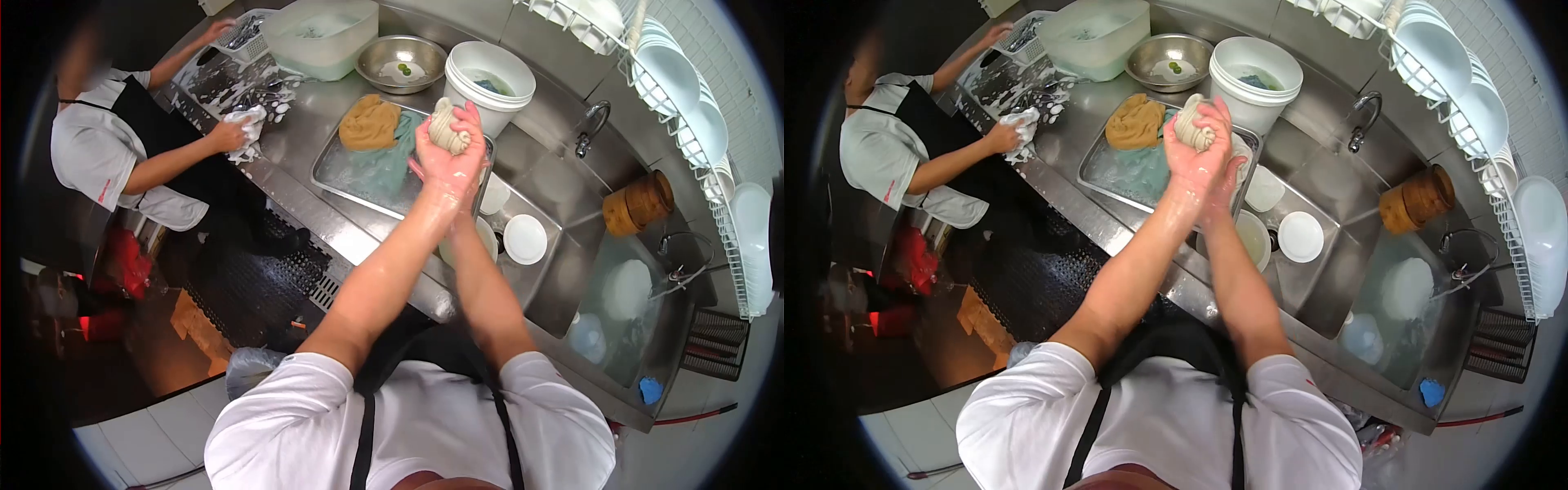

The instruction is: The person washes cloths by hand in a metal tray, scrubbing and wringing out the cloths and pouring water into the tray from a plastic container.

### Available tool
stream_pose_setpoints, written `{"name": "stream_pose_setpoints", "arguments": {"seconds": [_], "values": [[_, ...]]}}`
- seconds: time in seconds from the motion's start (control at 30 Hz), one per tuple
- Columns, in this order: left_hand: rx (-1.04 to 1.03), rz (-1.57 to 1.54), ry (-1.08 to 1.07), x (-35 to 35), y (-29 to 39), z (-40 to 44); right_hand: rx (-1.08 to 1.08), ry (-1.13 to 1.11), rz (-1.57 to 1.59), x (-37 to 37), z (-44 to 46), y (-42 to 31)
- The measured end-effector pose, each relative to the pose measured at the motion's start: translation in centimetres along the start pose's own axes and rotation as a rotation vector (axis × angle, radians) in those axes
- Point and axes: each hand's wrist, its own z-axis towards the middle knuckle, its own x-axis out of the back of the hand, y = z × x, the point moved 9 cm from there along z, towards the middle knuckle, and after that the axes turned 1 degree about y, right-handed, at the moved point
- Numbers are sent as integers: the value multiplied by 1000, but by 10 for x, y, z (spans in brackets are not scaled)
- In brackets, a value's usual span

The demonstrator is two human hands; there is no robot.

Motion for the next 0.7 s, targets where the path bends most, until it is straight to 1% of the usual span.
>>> {"name": "stream_pose_setpoints", "arguments": {"seconds": [0.03,0.13,0.17,0.27,0.3,0.4,0.43,0.5,0.53,0.57,0.6,0.63,0.67,0.7], "values": [[-39,-42,-15,0,-11,0,19,-46,92,-11,0,13],[15,169,-248,-13,-22,-2,-16,-50,240,-13,8,43],[65,57,-187,-12,-20,-3,-35,-29,251,-9,10,48],[27,-83,-221,-37,-18,-9,-91,30,234,4,15,56],[-71,-160,-224,-43,-9,-7,-113,50,215,9,16,58],[-185,-202,-353,-60,18,2,-214,105,123,26,18,63],[-175,-190,-328,-58,21,1,-258,122,78,33,19,63],[-18,-39,-137,-42,16,-5,-364,128,-118,50,29,54],[60,27,-36,-29,14,-12,-419,99,-346,58,38,48],[144,96,22,-20,13,-21,-456,-45,-855,58,55,39],[222,120,40,-15,12,-32,-554,-58,-770,58,61,39],[310,150,61,-12,11,-41,-668,-34,-563,55,68,39],[396,176,83,-8,10,-51,-813,26,-47,42,69,43],[401,286,97,-4,16,-58,-772,128,-144,36,69,38]]}}
